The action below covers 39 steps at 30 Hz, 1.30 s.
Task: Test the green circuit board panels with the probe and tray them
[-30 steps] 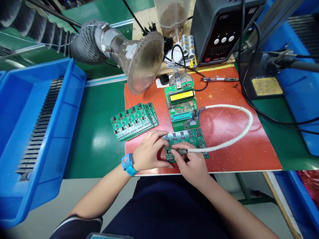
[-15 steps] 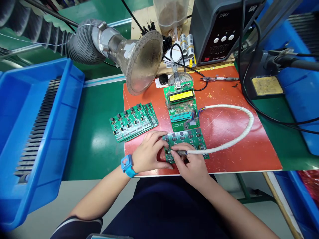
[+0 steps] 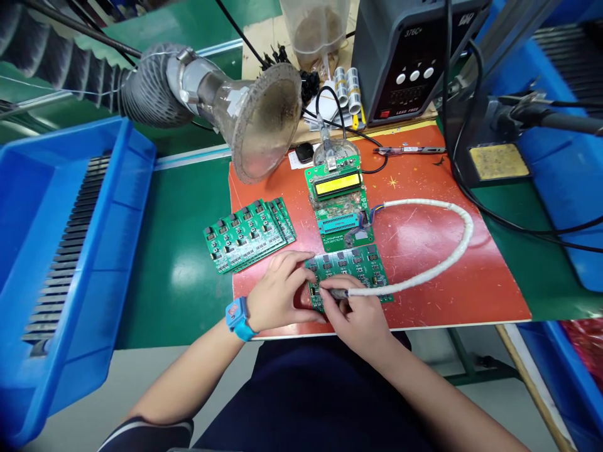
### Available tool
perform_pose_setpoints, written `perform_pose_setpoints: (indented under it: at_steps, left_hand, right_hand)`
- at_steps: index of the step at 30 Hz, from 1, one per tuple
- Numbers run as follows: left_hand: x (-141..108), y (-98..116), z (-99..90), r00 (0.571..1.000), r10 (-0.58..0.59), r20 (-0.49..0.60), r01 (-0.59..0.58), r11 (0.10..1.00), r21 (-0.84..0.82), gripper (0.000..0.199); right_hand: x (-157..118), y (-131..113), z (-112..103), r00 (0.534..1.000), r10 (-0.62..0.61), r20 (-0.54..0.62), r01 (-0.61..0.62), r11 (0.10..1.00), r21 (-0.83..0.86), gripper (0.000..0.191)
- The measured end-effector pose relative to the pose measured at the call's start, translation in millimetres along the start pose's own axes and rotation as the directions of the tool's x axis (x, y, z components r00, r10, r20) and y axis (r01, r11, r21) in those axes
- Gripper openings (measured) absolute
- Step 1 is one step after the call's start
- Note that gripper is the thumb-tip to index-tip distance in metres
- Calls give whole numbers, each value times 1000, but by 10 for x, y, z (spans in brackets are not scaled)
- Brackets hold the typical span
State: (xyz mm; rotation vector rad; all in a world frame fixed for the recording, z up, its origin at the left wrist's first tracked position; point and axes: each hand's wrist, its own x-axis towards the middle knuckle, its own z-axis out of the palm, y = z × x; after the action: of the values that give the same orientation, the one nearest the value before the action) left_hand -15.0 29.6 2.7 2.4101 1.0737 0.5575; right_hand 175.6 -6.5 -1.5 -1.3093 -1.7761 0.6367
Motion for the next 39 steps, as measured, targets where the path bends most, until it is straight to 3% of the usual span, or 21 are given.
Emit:
perform_pose_setpoints:
  at_steps: [7,13,39]
  left_hand:
    - [-3,-3,-2,999,-39,26,39,999,-17,63]
    - [-5,-8,10,1000,-6,0,6,1000,-10,65]
    - [1,5,-12,999,-27,23,27,1000,-15,59]
  right_hand:
    - [-14,17,-5,1000,22,-5,-22,999,33,8]
    - [-11,23,-10,999,26,36,-26,999,20,9]
    - [-13,17,-16,1000,10,-8,-10,1000,8,8]
